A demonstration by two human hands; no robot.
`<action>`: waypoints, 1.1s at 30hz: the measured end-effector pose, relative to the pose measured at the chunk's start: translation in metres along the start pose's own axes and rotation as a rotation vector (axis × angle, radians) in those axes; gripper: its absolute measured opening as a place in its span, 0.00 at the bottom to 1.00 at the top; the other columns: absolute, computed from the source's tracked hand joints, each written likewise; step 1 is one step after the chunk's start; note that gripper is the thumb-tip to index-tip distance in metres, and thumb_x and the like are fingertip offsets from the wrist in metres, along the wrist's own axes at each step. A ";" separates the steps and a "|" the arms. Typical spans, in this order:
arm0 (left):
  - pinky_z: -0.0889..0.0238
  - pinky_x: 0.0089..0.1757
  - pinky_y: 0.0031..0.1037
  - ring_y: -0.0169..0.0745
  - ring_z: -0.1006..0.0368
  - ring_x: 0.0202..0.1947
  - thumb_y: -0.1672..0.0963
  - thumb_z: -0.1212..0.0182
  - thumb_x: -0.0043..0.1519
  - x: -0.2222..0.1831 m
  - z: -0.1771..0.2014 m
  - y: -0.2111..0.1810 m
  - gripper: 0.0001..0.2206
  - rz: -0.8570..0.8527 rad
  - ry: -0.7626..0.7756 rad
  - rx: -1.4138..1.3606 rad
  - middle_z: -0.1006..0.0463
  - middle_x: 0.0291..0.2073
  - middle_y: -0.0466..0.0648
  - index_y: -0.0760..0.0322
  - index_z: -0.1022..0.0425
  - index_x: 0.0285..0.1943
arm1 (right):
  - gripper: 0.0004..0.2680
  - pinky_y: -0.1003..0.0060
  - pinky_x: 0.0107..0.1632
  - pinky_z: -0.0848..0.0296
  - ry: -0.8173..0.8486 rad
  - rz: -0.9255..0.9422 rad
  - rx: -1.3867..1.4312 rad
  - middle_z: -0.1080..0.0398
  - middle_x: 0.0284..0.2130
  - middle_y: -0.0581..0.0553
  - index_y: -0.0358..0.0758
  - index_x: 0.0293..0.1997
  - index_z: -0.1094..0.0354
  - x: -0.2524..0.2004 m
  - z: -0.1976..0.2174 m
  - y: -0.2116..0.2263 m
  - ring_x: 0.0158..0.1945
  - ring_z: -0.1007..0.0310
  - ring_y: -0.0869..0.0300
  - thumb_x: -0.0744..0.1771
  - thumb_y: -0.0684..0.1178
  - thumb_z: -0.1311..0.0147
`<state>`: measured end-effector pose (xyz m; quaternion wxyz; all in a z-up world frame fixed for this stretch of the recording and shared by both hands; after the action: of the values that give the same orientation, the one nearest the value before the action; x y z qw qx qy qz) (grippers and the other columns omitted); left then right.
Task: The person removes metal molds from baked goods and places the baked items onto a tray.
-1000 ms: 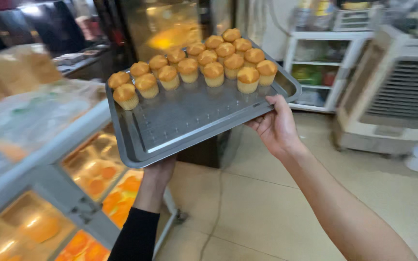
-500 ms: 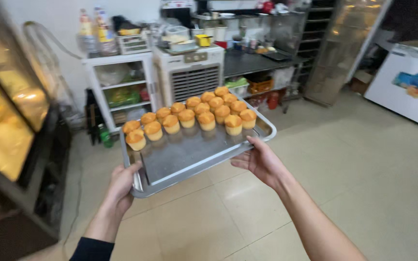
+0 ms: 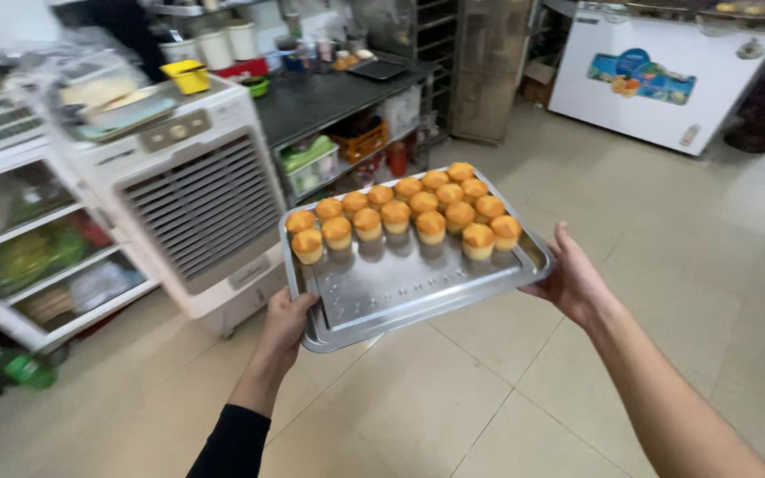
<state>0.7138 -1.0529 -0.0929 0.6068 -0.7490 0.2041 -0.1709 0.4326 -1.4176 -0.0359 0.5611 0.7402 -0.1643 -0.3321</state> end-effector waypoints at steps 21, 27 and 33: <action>0.37 0.28 0.28 0.30 0.31 0.23 0.58 0.39 0.62 0.590 -0.170 0.026 0.10 -0.167 -0.261 0.487 0.20 0.25 0.49 0.73 0.20 0.45 | 0.33 0.57 0.63 0.35 0.110 -0.079 -0.175 0.30 0.62 0.50 0.43 0.71 0.39 0.688 0.068 0.156 0.62 0.32 0.59 0.68 0.77 0.80; 0.31 0.34 0.32 0.39 0.22 0.27 0.58 0.38 0.59 0.784 -0.166 0.052 0.12 -0.276 -0.354 0.660 0.16 0.28 0.55 0.73 0.21 0.47 | 0.29 0.57 0.43 0.31 -0.003 0.016 -0.292 0.27 0.46 0.42 0.38 0.66 0.37 0.899 0.044 0.199 0.42 0.30 0.58 0.71 0.74 0.72; 0.28 0.41 0.38 0.52 0.18 0.36 0.57 0.37 0.57 0.985 -0.204 0.073 0.14 -0.312 -0.338 0.747 0.16 0.34 0.61 0.72 0.20 0.48 | 0.31 0.60 0.39 0.30 0.049 -0.034 -0.359 0.31 0.39 0.40 0.32 0.60 0.32 1.074 0.051 0.251 0.36 0.34 0.59 0.72 0.74 0.71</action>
<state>1.4495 -1.7427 -0.1140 0.8278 -0.5173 -0.0896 -0.1979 1.2094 -2.1954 -0.1376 0.6824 0.6387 -0.0762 -0.3473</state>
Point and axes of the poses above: each hand's wrist, its own x-axis towards the middle knuckle, its own z-axis out of the back of the hand, y = z × x, the point moved 10 cm from there along x, towards the middle knuckle
